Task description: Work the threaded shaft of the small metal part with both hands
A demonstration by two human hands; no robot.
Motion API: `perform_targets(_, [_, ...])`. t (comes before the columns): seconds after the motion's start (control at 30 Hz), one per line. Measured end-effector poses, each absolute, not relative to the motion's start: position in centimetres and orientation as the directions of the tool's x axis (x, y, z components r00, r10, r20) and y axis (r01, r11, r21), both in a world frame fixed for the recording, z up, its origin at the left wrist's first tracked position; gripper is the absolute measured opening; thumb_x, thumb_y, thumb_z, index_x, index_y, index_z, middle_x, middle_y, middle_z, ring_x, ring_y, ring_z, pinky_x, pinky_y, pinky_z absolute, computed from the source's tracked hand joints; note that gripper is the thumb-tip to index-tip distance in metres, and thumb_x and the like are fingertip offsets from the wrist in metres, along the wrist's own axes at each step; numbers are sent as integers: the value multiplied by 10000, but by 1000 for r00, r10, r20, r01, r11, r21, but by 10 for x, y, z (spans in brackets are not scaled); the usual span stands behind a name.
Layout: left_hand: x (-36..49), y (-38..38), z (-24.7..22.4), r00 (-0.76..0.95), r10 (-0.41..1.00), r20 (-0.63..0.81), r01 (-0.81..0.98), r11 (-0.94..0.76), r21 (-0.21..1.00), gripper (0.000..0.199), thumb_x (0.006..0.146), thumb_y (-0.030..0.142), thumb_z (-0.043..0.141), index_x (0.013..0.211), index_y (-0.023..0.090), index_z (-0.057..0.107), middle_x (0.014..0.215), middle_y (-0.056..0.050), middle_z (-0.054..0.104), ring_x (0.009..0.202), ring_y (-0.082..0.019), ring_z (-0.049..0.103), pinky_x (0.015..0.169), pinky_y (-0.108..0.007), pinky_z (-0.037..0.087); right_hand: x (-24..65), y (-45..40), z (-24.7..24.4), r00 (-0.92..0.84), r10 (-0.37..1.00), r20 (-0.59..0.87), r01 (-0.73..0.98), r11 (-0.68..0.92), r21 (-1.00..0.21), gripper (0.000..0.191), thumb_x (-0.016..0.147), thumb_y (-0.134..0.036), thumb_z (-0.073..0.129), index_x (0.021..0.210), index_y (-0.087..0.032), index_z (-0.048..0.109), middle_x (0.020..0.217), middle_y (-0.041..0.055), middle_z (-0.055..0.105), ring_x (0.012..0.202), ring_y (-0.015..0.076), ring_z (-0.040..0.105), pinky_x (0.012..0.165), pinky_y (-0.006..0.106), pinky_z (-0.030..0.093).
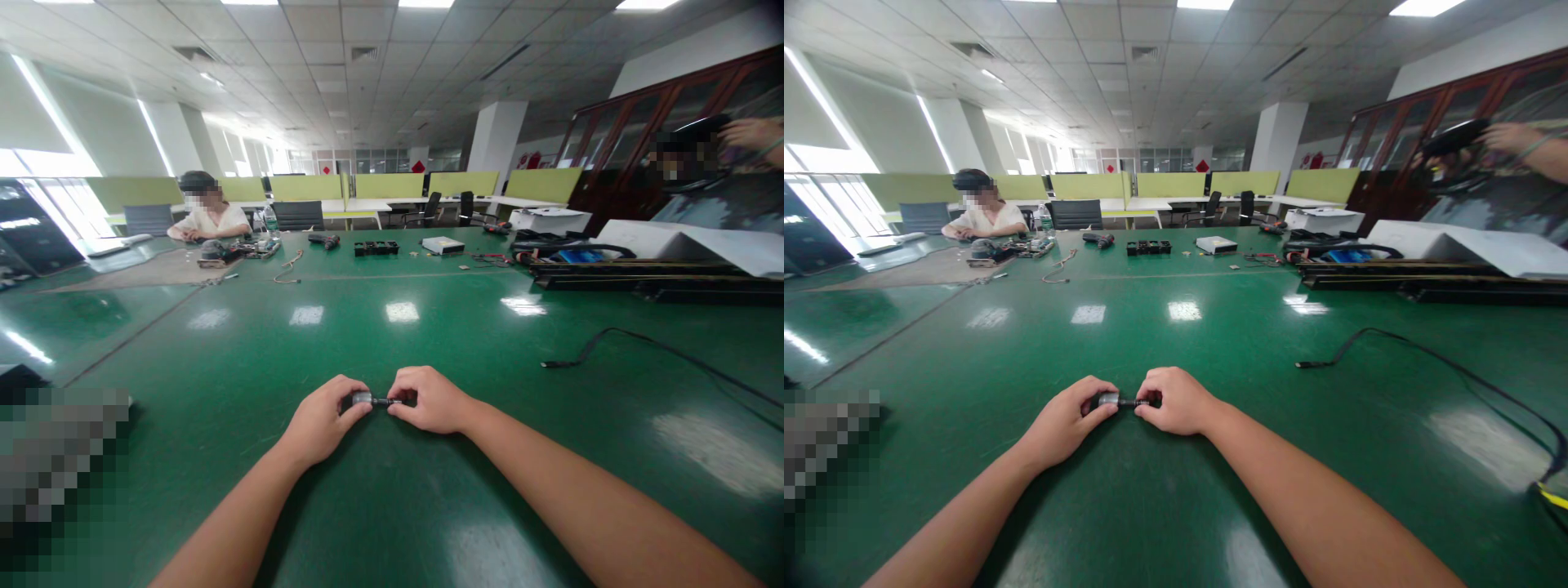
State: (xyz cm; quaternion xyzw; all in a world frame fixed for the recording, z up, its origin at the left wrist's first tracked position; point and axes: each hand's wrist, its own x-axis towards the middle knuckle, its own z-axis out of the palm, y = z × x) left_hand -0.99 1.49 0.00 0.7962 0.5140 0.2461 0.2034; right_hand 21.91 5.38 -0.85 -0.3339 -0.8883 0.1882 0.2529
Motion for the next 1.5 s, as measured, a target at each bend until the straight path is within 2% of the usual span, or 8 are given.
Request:
perform_targets(0.5, [-10, 16, 0, 345, 921, 178, 720, -382, 579, 251, 907, 397, 549, 1068, 244, 665, 980, -24, 669, 781, -180, 588, 722, -294, 456, 227, 59, -9, -639, 705, 309, 503, 686, -525, 50, 739, -200, 712, 768, -160, 719, 693, 9, 624, 611, 118, 547, 577, 231, 412])
perform_targets(0.77, [-11, 15, 1, 347, 922, 172, 724, -380, 575, 265, 910, 404, 532, 1076, 241, 661, 970, -28, 664, 781, -182, 582, 727, -295, 457, 240, 70, -12, -623, 746, 234, 479, 600, -640, 27, 702, -167, 709, 726, -155, 713, 665, -3, 619, 564, 109, 544, 535, 221, 412])
perform_targets(1.03, [-11, 16, 0, 345, 921, 181, 723, -384, 575, 258, 901, 398, 551, 1072, 246, 671, 952, -18, 666, 750, -170, 572, 711, -285, 449, 232, 64, -9, -641, 719, 268, 476, 647, -596, 56, 739, -208, 714, 754, -159, 736, 667, 8, 623, 591, 119, 556, 558, 234, 415])
perform_targets(1.13, [-11, 16, -1, 345, 922, 177, 721, -380, 579, 258, 902, 396, 551, 1074, 243, 666, 959, -20, 663, 766, -173, 574, 716, -283, 445, 224, 60, -9, -636, 711, 301, 436, 653, -620, 114, 759, -204, 701, 855, -167, 751, 735, 21, 648, 647, 129, 570, 623, 251, 447])
perform_targets(1.27, [-11, 16, 0, 349, 918, 188, 713, -390, 582, 242, 898, 377, 563, 1067, 237, 665, 950, -18, 657, 774, -174, 574, 721, -279, 442, 215, 55, -11, -602, 738, 303, 337, 580, -742, 458, 721, -105, 680, 1171, -184, 658, 901, 25, 701, 756, 138, 604, 729, 273, 479])
perform_targets(1.37, [-11, 16, 1, 341, 922, 181, 723, -381, 577, 236, 882, 361, 591, 1065, 231, 662, 924, -11, 651, 750, -170, 566, 702, -275, 434, 214, 56, -14, -596, 752, 281, 318, 542, -778, 523, 711, -74, 656, 1224, -170, 617, 934, 31, 717, 790, 144, 624, 759, 285, 479])
perform_targets(1.5, [-12, 16, 1, 336, 927, 169, 741, -371, 559, 267, 858, 373, 628, 1073, 221, 667, 869, -11, 633, 721, -169, 549, 668, -271, 423, 215, 57, -18, -592, 760, 270, 315, 526, -790, 482, 717, -82, 651, 1193, -158, 631, 927, 36, 719, 777, 144, 627, 757, 284, 491])
